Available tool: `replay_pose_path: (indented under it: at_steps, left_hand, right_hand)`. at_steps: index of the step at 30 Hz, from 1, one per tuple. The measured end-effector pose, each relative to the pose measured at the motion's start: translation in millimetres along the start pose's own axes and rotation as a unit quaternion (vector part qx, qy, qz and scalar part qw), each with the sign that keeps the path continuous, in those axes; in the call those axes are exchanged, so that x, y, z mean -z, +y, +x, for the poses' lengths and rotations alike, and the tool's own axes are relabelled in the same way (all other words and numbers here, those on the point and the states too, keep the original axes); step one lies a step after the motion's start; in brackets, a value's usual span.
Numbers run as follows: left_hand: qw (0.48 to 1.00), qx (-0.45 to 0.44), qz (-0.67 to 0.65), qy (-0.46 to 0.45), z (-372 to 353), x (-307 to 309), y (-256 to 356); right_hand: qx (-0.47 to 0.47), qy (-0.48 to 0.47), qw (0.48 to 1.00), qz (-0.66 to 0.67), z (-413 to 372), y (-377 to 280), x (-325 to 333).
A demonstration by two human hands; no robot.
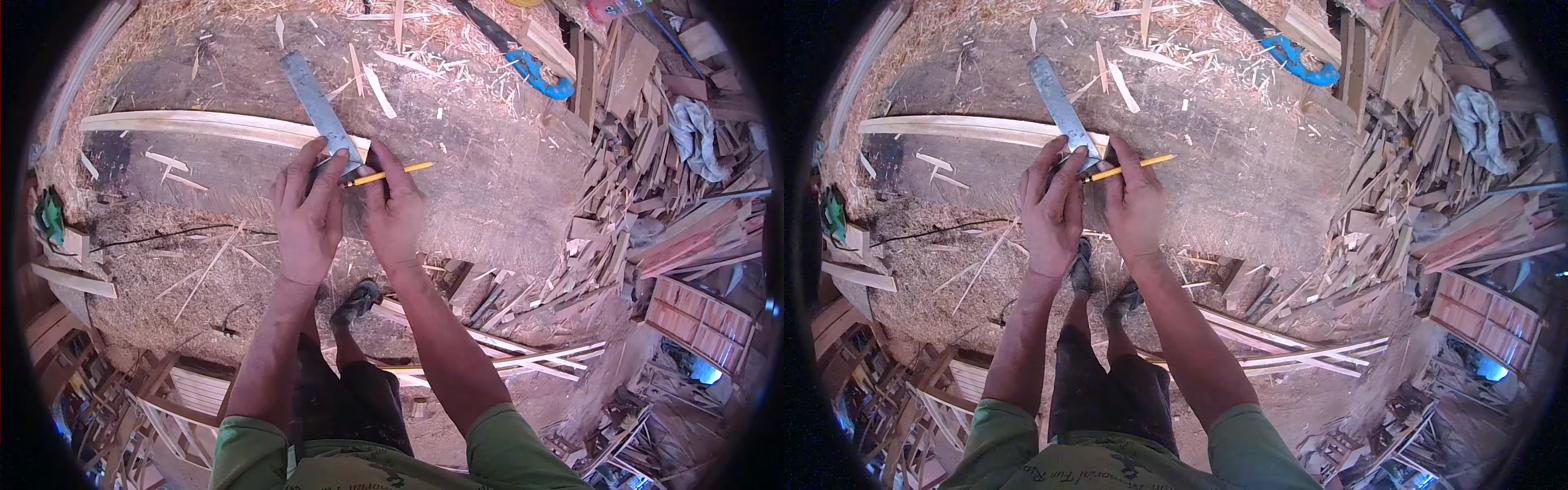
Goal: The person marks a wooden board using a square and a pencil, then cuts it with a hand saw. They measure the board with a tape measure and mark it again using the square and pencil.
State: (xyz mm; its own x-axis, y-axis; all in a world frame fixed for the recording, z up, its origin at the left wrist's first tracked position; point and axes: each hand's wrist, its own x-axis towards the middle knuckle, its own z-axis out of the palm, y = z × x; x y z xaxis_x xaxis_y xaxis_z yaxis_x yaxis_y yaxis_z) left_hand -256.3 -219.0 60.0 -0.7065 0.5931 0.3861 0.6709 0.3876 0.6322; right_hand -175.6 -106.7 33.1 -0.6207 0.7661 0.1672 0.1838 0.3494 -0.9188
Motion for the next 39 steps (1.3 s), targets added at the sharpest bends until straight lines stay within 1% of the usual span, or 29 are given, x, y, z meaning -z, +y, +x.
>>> replay_pose_path:
  at_steps: [4, 7, 10, 12, 25, 30, 36, 39]
  left_hand:
    - [0.999, -0.027, 0.022, 0.004, -1.6, -1.5, -5.8]
    - [0.998, -0.041, 0.039, 0.005, 0.6, 0.0, -5.0]
    - [0.998, -0.046, 0.037, 0.007, 0.2, -0.8, -6.6]
    - [0.998, -0.049, 0.035, 0.009, -0.3, -1.3, -6.9]
    - [0.998, -0.049, 0.034, 0.002, -1.0, -2.2, -9.3]
    - [0.998, -0.049, 0.038, -0.007, -0.5, -0.5, -8.5]
    - [0.999, -0.042, 0.017, -0.009, 1.5, 0.9, -8.2]
    - [0.998, -0.052, 0.045, -0.007, 2.7, 1.3, -6.4]
  right_hand:
    - [0.019, -0.002, 1.0, -0.018, 0.0, 0.1, 1.2]
    - [-0.005, -0.004, 1.0, -0.009, -0.3, -2.4, 0.8]
    - [0.013, 0.002, 1.0, -0.009, -0.6, 0.0, -0.2]
    - [0.007, -0.001, 1.0, -0.01, -0.7, 1.1, -0.6]
    - [0.007, 0.003, 1.0, 0.0, -1.3, 3.3, -1.9]
    - [0.023, 0.004, 1.0, -0.001, -0.4, 3.9, -0.9]
    - [0.027, 0.002, 1.0, -0.011, 0.1, 3.2, 0.4]
    - [0.028, 0.001, 1.0, -0.01, 1.0, 1.8, 0.5]
